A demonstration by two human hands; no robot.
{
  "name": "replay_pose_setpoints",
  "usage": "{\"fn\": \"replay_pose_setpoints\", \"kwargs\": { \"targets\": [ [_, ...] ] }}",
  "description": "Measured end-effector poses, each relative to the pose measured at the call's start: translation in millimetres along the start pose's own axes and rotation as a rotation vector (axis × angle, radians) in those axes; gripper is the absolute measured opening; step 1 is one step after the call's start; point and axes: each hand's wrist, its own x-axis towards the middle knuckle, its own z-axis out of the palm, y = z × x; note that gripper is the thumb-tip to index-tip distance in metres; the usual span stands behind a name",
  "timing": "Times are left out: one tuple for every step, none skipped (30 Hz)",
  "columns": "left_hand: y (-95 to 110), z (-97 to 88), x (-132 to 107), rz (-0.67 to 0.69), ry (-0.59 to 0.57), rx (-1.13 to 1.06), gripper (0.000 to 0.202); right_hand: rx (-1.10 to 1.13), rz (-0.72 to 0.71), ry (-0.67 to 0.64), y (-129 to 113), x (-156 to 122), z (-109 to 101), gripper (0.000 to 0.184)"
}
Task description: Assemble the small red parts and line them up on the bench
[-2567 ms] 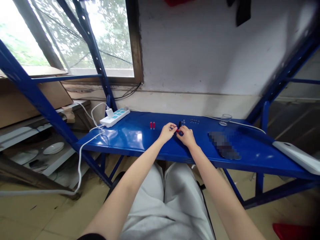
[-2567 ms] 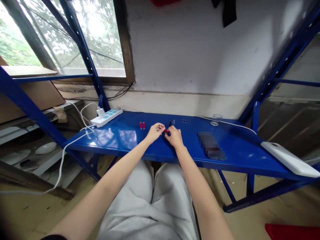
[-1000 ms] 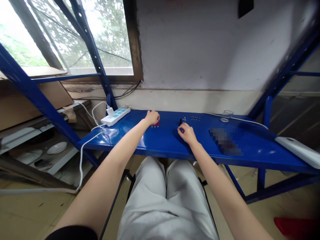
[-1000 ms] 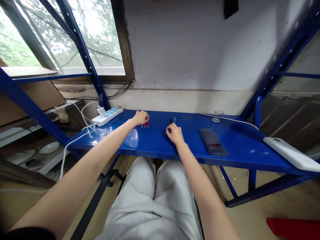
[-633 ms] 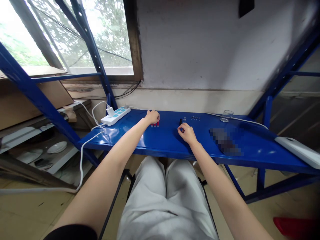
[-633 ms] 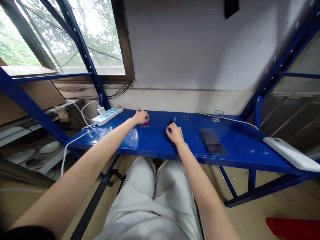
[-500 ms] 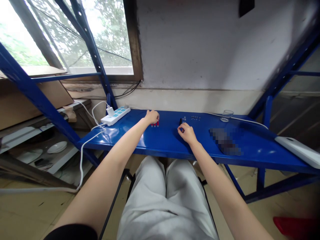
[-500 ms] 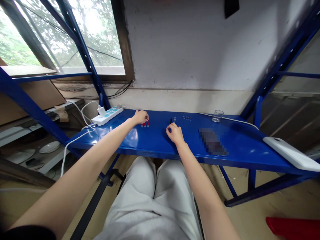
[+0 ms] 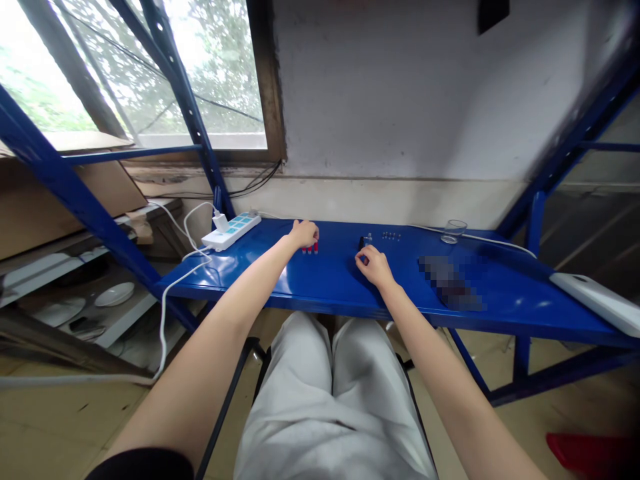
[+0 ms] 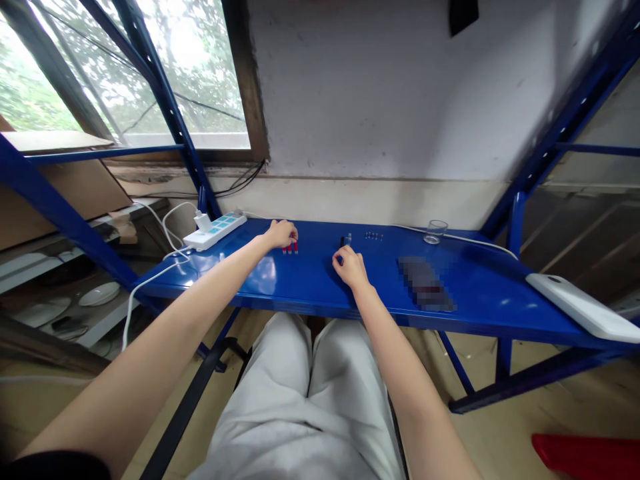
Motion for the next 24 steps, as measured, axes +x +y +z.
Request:
{"fn": "replay_pose_setpoints", "kwargs": {
  "targets": [
    [0.0,-0.1,0.1,0.004,-0.001,0.003,0.014,0.0,-0.002,0.001,0.2,0.0,0.1,0.013],
    [0.0,-0.3,0.1,0.007,-0.002,0.005,0.014,0.0,-0.002,0.003,0.3,0.0,0.2,0.013],
    [0.0,-0.4,0.2,0.009,-0.004,0.006,0.015,0.0,-0.003,0.005,0.5,0.0,0.4,0.013],
    [0.1,-0.6,0.2,0.01,-0.006,0.007,0.015,0.0,-0.004,0.007,0.6,0.0,0.5,0.013],
    [0.2,-0.9,0.2,0.011,-0.007,0.009,0.016,0.001,-0.004,0.009,0.8,0.1,0.7,0.013],
    [0.5,-1.3,0.2,0.012,-0.006,0.01,0.018,0.001,-0.004,0.01,0.8,0.1,0.8,0.014],
    [1.0,-1.9,0.0,0.013,-0.002,0.013,0.02,0.001,-0.003,0.01,0.8,0.1,0.8,0.014],
    [1.8,-2.6,-0.3,0.017,0.005,0.014,0.022,0.0,-0.001,0.011,0.6,0.1,0.6,0.014],
    [3.0,-3.4,-0.8,0.025,0.02,0.013,0.024,-0.001,0.001,0.012,0.2,0.0,0.2,0.015],
    [4.8,-4.3,-1.6,0.039,0.046,0.008,0.025,-0.003,0.007,0.018,-0.4,-0.1,-0.5,0.016],
    [7.1,-5.3,-2.6,0.062,0.082,-0.001,0.026,-0.007,0.016,0.029,-1.3,-0.3,-1.4,0.016],
    [10.2,-6.1,-3.8,0.092,0.13,-0.011,0.027,-0.012,0.03,0.049,-2.3,-0.5,-2.6,0.017],
    [14.0,-6.6,-5.2,0.127,0.18,-0.018,0.028,-0.021,0.053,0.081,-3.4,-0.7,-4.0,0.019],
    [18.6,-6.6,-6.6,0.164,0.225,-0.019,0.029,-0.034,0.084,0.12,-4.2,-0.8,-5.4,0.021],
    [23.9,-5.8,-8.2,0.203,0.257,-0.015,0.03,-0.05,0.125,0.168,-4.8,-0.8,-6.8,0.023],
    [29.9,-4.1,-9.7,0.245,0.268,-0.005,0.031,-0.067,0.171,0.217,-4.8,-0.7,-7.9,0.025],
    [36.2,-1.2,-11.1,0.287,0.265,0.005,0.031,-0.085,0.22,0.263,-4.4,-0.6,-8.8,0.027],
    [42.8,3.0,-12.5,0.332,0.246,0.013,0.032,-0.102,0.269,0.303,-3.4,-0.5,-9.3,0.029],
    [49.4,8.3,-13.6,0.362,0.228,0.011,0.032,-0.119,0.316,0.331,-1.9,-0.3,-9.5,0.03],
    [55.7,14.7,-14.5,0.378,0.209,0.0,0.033,-0.136,0.358,0.347,-0.1,-0.2,-9.3,0.032],
    [61.7,21.8,-15.2,0.379,0.193,-0.022,0.036,-0.152,0.395,0.35,1.7,-0.2,-8.7,0.033],
    [67.1,29.4,-15.5,0.362,0.194,-0.055,0.041,-0.166,0.426,0.345,3.5,-0.2,-7.9,0.034],
    [72.1,37.0,-15.5,0.348,0.195,-0.09,0.046,-0.177,0.451,0.335,5.1,-0.4,-6.9,0.035],
    [76.6,44.2,-15.1,0.328,0.19,-0.124,0.05,-0.184,0.471,0.321,6.3,-0.6,-5.9,0.036]
  ]
}}
